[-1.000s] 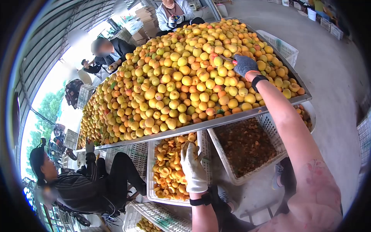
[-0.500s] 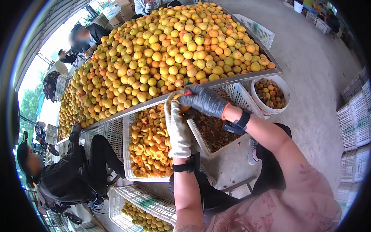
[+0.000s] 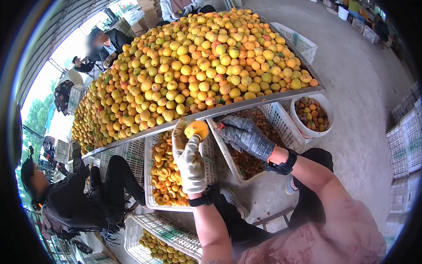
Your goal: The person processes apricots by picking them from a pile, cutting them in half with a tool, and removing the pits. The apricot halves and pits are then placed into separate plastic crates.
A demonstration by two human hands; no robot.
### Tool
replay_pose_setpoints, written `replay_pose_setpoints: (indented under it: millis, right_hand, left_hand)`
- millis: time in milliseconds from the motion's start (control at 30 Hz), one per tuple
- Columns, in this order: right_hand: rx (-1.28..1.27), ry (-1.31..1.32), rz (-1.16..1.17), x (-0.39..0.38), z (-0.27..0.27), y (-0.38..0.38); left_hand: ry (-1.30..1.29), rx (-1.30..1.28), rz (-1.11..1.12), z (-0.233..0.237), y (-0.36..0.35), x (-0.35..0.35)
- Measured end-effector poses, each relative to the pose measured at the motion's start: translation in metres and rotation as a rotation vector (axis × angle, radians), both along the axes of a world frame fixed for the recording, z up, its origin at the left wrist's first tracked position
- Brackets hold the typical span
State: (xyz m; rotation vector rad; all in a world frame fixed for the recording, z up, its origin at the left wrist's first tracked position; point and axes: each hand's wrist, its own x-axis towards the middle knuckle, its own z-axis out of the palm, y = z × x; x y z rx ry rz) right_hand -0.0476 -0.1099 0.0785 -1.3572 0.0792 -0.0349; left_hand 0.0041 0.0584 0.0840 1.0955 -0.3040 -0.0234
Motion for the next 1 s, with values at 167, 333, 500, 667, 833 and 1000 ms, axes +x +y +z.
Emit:
replay_pose_setpoints:
  millis: [167,333,500,667,833,1000]
  right_hand:
    - [-0.218,-0.057,0.009,-0.005,-0.001,-0.006]
    - [-0.472,-0.215,0.079,-0.017,0.002,-0.016]
    - [-0.169,0.187,0.139,-0.022,0.017,-0.027]
    - [-0.165,0.346,0.096,-0.020,0.002,-0.050]
    - [-0.861,-0.276,-0.205,-0.013,-0.058,-0.072]
    - [-0.424,-0.218,-0.087,-0.027,0.007,-0.042]
  left_hand:
    - [0.063,0.069,-0.003,-0.005,0.000,0.004]
    - [0.065,0.096,-0.014,-0.001,-0.006,0.001]
    - [0.068,0.056,-0.060,0.003,-0.015,-0.008]
    - [0.100,-0.103,-0.052,-0.004,-0.019,-0.009]
    - [0.180,-0.372,-0.224,-0.021,-0.022,0.004]
    - [0.247,-0.507,-0.331,-0.023,-0.031,0.005]
